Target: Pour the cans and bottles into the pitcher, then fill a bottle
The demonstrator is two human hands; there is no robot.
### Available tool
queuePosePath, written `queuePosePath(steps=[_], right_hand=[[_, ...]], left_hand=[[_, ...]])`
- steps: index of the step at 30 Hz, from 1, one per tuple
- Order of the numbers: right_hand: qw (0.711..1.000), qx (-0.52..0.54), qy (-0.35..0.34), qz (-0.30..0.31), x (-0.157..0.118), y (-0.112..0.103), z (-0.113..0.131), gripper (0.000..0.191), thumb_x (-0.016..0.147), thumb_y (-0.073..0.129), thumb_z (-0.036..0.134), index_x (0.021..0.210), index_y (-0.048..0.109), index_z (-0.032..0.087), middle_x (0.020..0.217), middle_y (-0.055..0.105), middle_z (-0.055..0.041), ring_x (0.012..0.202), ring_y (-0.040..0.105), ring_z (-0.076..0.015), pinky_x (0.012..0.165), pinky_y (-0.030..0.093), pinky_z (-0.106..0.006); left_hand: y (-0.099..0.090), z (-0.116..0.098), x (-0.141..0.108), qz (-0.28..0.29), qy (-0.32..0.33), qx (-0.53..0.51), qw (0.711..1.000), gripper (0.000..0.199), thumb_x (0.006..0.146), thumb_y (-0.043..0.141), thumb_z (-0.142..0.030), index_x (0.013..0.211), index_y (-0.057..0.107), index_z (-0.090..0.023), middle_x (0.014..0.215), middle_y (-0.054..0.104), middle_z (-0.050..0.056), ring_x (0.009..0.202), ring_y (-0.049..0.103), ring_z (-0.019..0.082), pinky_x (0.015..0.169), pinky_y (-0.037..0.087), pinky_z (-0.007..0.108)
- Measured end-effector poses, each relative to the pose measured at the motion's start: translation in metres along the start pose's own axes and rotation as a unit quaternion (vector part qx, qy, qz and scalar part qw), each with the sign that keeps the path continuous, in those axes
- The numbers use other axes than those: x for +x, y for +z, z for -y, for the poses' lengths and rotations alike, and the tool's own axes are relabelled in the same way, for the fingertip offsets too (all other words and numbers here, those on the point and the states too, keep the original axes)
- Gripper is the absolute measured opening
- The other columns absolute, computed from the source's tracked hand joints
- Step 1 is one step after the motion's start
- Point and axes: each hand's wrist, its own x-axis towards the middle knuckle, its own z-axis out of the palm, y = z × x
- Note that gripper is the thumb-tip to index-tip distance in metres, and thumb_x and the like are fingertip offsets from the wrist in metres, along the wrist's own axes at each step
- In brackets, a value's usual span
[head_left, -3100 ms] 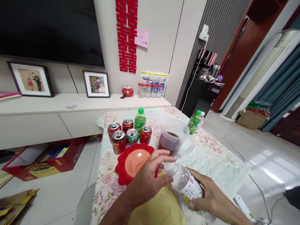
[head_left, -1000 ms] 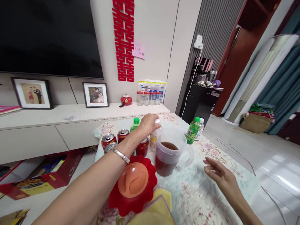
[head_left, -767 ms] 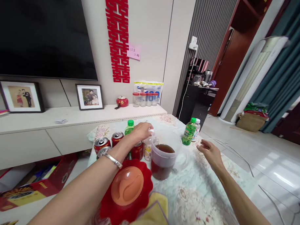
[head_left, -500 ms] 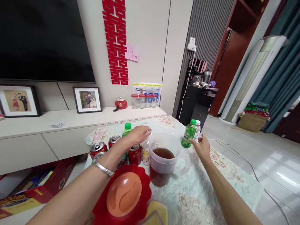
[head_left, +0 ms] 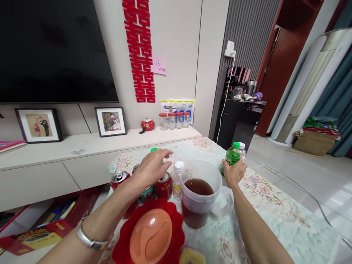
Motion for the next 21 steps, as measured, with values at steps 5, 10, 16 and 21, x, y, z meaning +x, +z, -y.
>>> queuePosePath(steps=[5, 10, 16, 21], right_hand=[[0.999, 0.030, -0.013, 0.007, 0.004, 0.005, -0.007, 0.041, 0.102, 0.066, 0.041, 0.135, 0.061, 0.016, 0.134, 0.060, -0.0113, 0.116, 0.063, -0.0245, 0.099, 0.057, -0.046], [0.995, 0.075, -0.048, 0.037, 0.000, -0.012, -0.019, 0.038, 0.102, 0.066, 0.041, 0.130, 0.062, 0.015, 0.130, 0.062, -0.0103, 0.114, 0.064, -0.0231, 0.098, 0.057, -0.045], [0.979, 0.153, -0.092, 0.096, -0.021, -0.070, -0.044, 0.050, 0.070, 0.080, 0.055, 0.095, 0.066, 0.014, 0.092, 0.067, -0.0075, 0.086, 0.063, -0.0258, 0.080, 0.053, -0.040], [0.954, 0.226, -0.124, 0.155, -0.058, -0.131, -0.062, 0.056, 0.070, 0.073, 0.063, 0.100, 0.065, 0.016, 0.083, 0.068, -0.0057, 0.073, 0.062, -0.0226, 0.066, 0.052, -0.033]], left_hand=[[-0.006, 0.003, -0.012, -0.029, 0.000, -0.028, 0.999, 0.045, 0.093, 0.052, -0.023, 0.135, 0.064, -0.015, 0.128, 0.074, 0.012, 0.117, 0.070, 0.029, 0.104, 0.052, 0.043], [-0.010, 0.009, -0.026, -0.059, 0.019, -0.040, 0.997, 0.041, 0.093, 0.052, -0.028, 0.130, 0.067, -0.016, 0.123, 0.076, 0.011, 0.114, 0.072, 0.029, 0.101, 0.054, 0.044], [-0.006, -0.003, -0.045, -0.086, 0.041, -0.100, 0.990, 0.036, 0.093, 0.053, -0.030, 0.124, 0.069, -0.022, 0.121, 0.077, 0.008, 0.113, 0.073, 0.028, 0.098, 0.056, 0.044], [0.002, -0.033, -0.073, -0.115, 0.102, -0.183, 0.971, 0.028, 0.093, 0.054, -0.023, 0.114, 0.073, -0.023, 0.113, 0.078, 0.005, 0.108, 0.073, 0.024, 0.095, 0.057, 0.039]])
